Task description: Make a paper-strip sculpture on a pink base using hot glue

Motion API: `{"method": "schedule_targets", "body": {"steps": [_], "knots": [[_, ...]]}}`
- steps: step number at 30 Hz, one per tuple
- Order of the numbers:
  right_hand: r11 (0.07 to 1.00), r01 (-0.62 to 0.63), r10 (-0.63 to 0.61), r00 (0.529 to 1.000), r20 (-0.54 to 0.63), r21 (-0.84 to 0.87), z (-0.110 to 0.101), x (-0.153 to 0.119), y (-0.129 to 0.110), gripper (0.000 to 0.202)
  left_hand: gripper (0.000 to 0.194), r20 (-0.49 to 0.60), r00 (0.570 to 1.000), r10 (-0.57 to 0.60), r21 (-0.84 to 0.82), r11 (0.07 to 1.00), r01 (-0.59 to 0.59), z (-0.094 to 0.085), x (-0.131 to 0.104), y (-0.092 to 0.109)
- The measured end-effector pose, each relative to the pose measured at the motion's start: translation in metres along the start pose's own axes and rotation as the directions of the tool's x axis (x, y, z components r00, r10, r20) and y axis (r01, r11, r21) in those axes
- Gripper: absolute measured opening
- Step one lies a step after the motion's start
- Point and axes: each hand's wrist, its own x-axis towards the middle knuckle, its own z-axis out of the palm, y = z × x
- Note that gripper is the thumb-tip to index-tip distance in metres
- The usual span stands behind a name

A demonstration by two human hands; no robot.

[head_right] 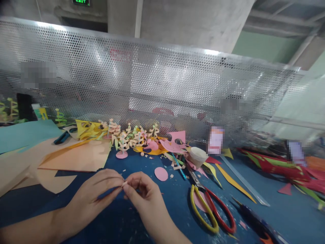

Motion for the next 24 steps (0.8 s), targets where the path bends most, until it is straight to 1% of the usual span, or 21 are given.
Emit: {"method": "schedule_targets", "body": {"steps": [3, 7, 10, 12, 17, 24], "knots": [[0.997, -0.035, 0.035, 0.999, 0.000, 0.065, -0.001, -0.001, -0.002, 0.023, 0.020, 0.035, 0.999, 0.020, -0.013, 1.000, -0.020, -0.002, 0.000, 0.000], [0.991, -0.078, 0.073, 0.996, 0.047, 0.112, -0.007, 0.001, -0.004, 0.020, 0.017, 0.004, 1.000, -0.018, -0.038, 0.999, 0.018, -0.003, 0.004, -0.001], [0.989, -0.095, 0.085, 0.992, 0.095, 0.111, -0.010, 0.004, -0.006, 0.019, 0.017, 0.025, 0.998, -0.049, -0.093, 0.994, 0.052, -0.004, 0.008, -0.001], [0.990, -0.099, 0.088, 0.991, 0.106, 0.104, -0.011, 0.005, -0.008, 0.018, 0.015, 0.042, 0.997, -0.058, -0.132, 0.989, 0.063, -0.005, 0.009, -0.001], [0.981, -0.125, 0.113, 0.990, 0.090, 0.150, -0.011, 0.005, -0.012, 0.019, 0.012, 0.027, 0.994, -0.109, -0.177, 0.978, 0.112, -0.005, 0.008, 0.000], [0.982, -0.126, 0.108, 0.986, 0.124, 0.144, -0.014, 0.005, -0.014, 0.017, 0.009, 0.012, 0.988, -0.152, -0.201, 0.968, 0.151, -0.005, 0.010, 0.002]]}}
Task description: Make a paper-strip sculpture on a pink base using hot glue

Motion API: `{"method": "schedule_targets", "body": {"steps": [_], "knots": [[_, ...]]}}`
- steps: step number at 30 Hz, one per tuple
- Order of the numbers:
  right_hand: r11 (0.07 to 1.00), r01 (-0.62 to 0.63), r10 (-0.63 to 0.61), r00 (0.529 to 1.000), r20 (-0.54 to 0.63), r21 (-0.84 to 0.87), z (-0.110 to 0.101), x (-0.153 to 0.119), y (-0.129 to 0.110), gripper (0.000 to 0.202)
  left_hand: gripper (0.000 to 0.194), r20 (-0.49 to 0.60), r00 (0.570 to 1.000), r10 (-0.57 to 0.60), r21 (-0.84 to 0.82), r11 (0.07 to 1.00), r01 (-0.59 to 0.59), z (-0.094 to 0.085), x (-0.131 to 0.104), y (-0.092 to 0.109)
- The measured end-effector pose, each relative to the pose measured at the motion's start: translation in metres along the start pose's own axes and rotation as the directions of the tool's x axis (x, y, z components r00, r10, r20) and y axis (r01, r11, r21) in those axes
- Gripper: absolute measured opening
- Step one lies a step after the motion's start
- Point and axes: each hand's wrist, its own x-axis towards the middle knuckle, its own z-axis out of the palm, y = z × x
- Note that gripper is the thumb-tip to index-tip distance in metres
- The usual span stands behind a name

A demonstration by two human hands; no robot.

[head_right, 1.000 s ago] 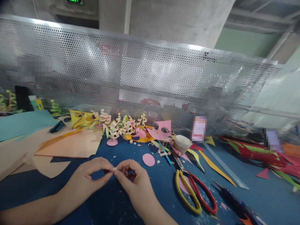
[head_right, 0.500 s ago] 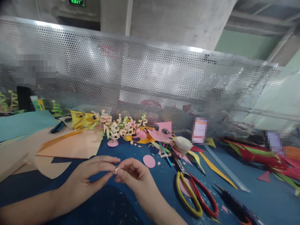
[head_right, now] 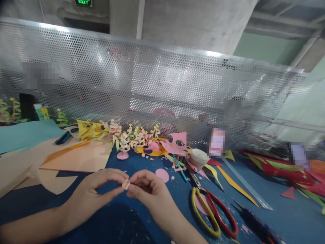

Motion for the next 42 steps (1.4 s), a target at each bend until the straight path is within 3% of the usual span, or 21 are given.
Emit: {"method": "schedule_targets", "body": {"steps": [16, 24, 31, 42], "knots": [[0.993, 0.036, -0.036, 0.999, 0.001, -0.114, -0.001, 0.001, 0.002, 0.019, 0.014, -0.050, 0.996, 0.075, 0.045, 0.996, -0.073, 0.002, -0.002, -0.002], [0.998, -0.044, 0.046, 0.998, 0.049, -0.046, 0.000, 0.000, -0.004, 0.032, 0.017, -0.036, 0.990, 0.134, 0.057, 0.990, -0.131, 0.003, -0.004, -0.003], [0.991, -0.059, 0.064, 0.997, 0.041, -0.118, 0.000, 0.000, -0.007, 0.027, 0.018, -0.021, 0.982, 0.186, 0.100, 0.978, -0.183, 0.004, -0.005, -0.004], [0.987, -0.030, 0.043, 0.996, 0.082, -0.157, -0.002, 0.000, -0.009, 0.029, 0.016, -0.035, 0.985, 0.171, 0.109, 0.980, -0.166, 0.006, -0.006, -0.006]]}}
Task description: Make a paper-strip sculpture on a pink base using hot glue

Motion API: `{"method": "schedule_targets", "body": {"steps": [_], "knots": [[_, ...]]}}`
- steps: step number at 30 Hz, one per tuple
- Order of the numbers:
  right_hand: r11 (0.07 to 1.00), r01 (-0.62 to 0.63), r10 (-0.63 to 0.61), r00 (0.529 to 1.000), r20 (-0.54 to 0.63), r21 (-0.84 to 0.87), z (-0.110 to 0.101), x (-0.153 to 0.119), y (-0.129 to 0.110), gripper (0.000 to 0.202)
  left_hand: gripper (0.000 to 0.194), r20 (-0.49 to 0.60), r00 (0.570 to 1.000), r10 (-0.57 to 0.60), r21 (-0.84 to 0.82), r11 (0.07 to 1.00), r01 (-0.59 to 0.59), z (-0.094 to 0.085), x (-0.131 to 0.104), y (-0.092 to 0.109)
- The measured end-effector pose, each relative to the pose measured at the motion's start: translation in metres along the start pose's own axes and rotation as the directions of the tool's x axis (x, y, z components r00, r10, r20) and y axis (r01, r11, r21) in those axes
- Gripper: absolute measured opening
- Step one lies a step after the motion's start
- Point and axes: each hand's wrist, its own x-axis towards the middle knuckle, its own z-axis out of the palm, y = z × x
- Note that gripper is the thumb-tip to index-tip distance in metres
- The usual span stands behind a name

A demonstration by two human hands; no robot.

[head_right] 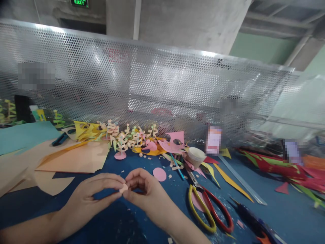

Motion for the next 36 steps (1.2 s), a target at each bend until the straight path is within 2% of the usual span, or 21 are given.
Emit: {"method": "schedule_targets", "body": {"steps": [7, 20, 29, 36], "knots": [[1.000, 0.008, -0.008, 0.999, 0.044, -0.018, -0.003, -0.001, 0.000, 0.028, 0.016, -0.007, 1.000, -0.019, -0.015, 1.000, 0.019, 0.001, 0.000, 0.001], [0.994, -0.040, 0.041, 0.999, -0.010, 0.101, 0.003, 0.002, 0.004, 0.031, 0.018, 0.022, 0.999, 0.049, 0.064, 0.997, -0.051, -0.001, -0.003, 0.003], [0.975, -0.119, 0.127, 0.991, -0.033, 0.188, 0.003, 0.000, 0.003, 0.032, 0.013, -0.008, 0.992, -0.123, 0.019, 0.992, 0.124, 0.003, -0.001, 0.000], [0.995, -0.045, 0.050, 0.997, -0.057, 0.086, 0.003, 0.004, 0.010, 0.029, 0.013, 0.010, 0.994, -0.105, -0.002, 0.994, 0.105, 0.002, -0.001, 0.000]]}}
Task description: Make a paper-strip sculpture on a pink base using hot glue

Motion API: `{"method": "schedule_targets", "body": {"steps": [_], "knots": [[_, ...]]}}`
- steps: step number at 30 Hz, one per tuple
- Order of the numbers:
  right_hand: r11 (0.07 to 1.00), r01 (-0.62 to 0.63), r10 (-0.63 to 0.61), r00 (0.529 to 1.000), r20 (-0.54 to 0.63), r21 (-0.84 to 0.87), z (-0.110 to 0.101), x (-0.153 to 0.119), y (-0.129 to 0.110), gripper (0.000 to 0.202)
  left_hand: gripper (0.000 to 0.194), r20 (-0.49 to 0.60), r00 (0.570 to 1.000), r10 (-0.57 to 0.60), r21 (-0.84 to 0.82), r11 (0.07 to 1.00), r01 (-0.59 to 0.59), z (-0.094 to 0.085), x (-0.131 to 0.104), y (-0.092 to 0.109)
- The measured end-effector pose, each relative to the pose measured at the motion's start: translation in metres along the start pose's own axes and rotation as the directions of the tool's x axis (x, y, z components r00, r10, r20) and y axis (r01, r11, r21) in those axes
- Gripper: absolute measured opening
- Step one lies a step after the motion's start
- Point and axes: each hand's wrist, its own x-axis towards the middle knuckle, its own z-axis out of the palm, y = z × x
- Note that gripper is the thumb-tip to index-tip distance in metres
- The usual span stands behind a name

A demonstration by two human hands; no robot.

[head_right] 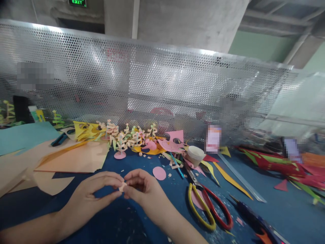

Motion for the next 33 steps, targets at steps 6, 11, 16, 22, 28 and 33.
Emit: {"method": "schedule_targets", "body": {"steps": [6, 11, 16, 22, 28, 33], "knots": [[0.999, 0.039, -0.041, 0.997, -0.067, -0.037, 0.003, 0.002, 0.003, 0.033, 0.012, -0.002, 0.999, -0.033, -0.006, 0.999, 0.033, 0.002, -0.001, -0.001], [0.999, -0.047, 0.048, 0.999, -0.026, 0.013, 0.000, 0.001, 0.002, 0.032, 0.010, -0.002, 0.997, -0.078, -0.026, 0.997, 0.078, 0.002, 0.000, -0.002], [0.993, 0.005, -0.005, 1.000, 0.000, -0.118, 0.001, 0.000, 0.000, 0.027, 0.009, 0.007, 0.998, -0.060, -0.021, 0.998, 0.061, 0.001, 0.000, -0.001], [0.890, 0.140, -0.207, 0.972, -0.112, -0.434, 0.004, -0.001, 0.008, 0.017, 0.012, 0.035, 0.984, -0.173, -0.238, 0.955, 0.177, 0.005, 0.001, -0.004], [0.552, 0.393, -0.512, 0.856, 0.072, -0.736, -0.005, -0.005, 0.017, 0.016, 0.021, 0.377, 0.830, -0.410, -0.662, 0.507, 0.552, 0.009, 0.007, -0.014], [0.503, 0.414, -0.546, 0.833, 0.093, -0.759, -0.008, -0.004, 0.023, 0.019, 0.014, 0.411, 0.801, -0.435, -0.693, 0.422, 0.585, 0.011, 0.007, -0.019]]}}
